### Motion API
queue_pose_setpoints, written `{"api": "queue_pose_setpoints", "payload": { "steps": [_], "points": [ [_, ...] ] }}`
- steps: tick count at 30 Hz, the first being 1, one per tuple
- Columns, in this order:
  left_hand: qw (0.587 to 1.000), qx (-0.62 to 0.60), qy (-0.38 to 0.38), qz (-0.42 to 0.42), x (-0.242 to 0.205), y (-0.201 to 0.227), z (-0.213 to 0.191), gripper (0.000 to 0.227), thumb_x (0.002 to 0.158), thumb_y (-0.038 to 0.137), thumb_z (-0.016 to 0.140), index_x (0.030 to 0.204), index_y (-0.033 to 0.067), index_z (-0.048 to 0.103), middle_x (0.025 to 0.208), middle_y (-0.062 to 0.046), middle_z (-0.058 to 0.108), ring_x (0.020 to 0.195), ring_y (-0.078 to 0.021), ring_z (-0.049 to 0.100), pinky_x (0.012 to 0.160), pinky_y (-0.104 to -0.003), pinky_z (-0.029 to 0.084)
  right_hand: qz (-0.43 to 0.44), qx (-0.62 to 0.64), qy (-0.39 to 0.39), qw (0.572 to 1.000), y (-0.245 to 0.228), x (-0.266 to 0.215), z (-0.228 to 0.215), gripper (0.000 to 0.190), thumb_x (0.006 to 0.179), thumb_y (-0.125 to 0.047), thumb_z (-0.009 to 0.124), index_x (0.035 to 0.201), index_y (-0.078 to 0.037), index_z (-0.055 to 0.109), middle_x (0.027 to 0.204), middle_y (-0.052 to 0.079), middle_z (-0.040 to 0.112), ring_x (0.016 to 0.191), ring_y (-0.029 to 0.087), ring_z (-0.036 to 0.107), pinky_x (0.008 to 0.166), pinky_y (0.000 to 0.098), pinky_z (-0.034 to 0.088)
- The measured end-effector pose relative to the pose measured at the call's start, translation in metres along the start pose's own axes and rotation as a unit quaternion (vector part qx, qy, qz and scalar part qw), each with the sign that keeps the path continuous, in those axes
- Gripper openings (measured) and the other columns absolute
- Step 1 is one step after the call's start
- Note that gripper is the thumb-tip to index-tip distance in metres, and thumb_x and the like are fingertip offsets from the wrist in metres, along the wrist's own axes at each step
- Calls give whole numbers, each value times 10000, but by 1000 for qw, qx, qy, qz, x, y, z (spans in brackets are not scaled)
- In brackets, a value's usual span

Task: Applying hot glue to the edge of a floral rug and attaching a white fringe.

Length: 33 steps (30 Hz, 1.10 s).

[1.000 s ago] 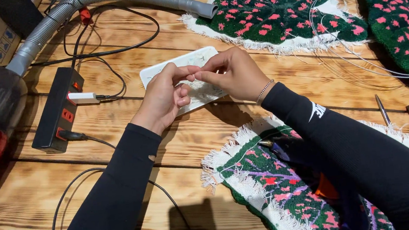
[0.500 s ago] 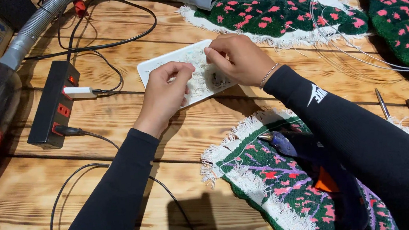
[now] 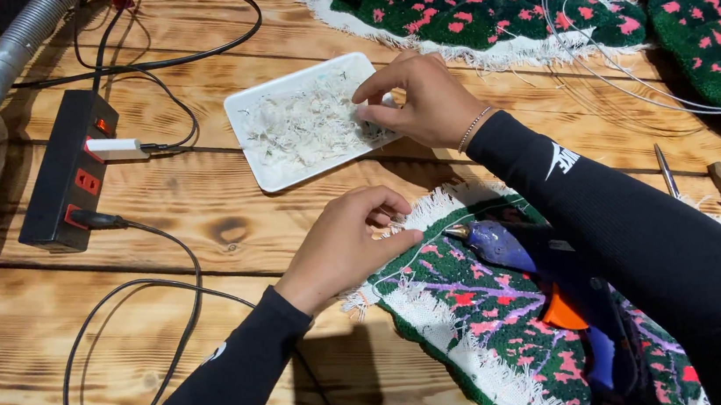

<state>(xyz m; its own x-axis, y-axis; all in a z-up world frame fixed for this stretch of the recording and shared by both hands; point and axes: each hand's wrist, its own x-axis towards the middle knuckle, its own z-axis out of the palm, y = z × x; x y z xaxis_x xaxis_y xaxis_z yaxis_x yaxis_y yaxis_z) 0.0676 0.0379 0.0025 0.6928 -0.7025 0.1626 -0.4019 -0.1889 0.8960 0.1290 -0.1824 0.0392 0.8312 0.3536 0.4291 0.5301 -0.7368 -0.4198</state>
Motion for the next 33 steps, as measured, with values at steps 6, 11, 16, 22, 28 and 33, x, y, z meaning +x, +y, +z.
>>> {"api": "queue_pose_setpoints", "payload": {
  "steps": [6,11,16,22,28,33],
  "points": [
    [982,-132,57,-124,15,-9,-5,251,859,221,775,1001,32,691,803,-27,710,706,-72,664,621,-236,546,62,68,0,996,4,-2,4,132,884,-137,782,999,-73,790,861,40,770,778,118,703,697,308,513],
    [985,-103,117,-75,35,-16,-16,211,882,182,776,998,16,717,876,-8,743,760,-50,679,688,-211,577,72,147,31,986,10,-5,6,167,892,-63,745,1055,-26,740,840,4,702,765,63,635,733,241,539],
    [978,-108,179,-23,57,-31,-17,218,904,139,765,1057,-7,710,939,-48,719,829,-59,686,754,-219,590,110,252,25,961,15,-10,9,198,926,-9,723,1121,7,699,870,-28,654,793,18,591,744,203,528],
    [962,-188,198,13,77,-27,-18,295,922,103,719,1186,-24,685,1082,-75,755,979,-102,747,861,-240,613,128,379,8,916,18,-15,7,330,909,69,687,1229,21,624,968,-5,630,879,44,617,825,216,561],
    [947,-221,231,41,79,-19,-12,255,930,95,739,1138,-53,732,1041,-94,784,927,-103,753,836,-244,615,149,472,6,869,9,-18,0,439,882,92,661,1306,32,563,1069,21,659,1001,77,649,930,242,564],
    [928,-190,318,41,73,-6,-6,181,960,114,735,1068,-22,785,945,-62,791,839,-58,715,758,-227,587,219,541,38,811,4,-20,3,404,936,61,625,1333,51,549,1141,93,713,1014,89,687,915,237,560]
  ]
}}
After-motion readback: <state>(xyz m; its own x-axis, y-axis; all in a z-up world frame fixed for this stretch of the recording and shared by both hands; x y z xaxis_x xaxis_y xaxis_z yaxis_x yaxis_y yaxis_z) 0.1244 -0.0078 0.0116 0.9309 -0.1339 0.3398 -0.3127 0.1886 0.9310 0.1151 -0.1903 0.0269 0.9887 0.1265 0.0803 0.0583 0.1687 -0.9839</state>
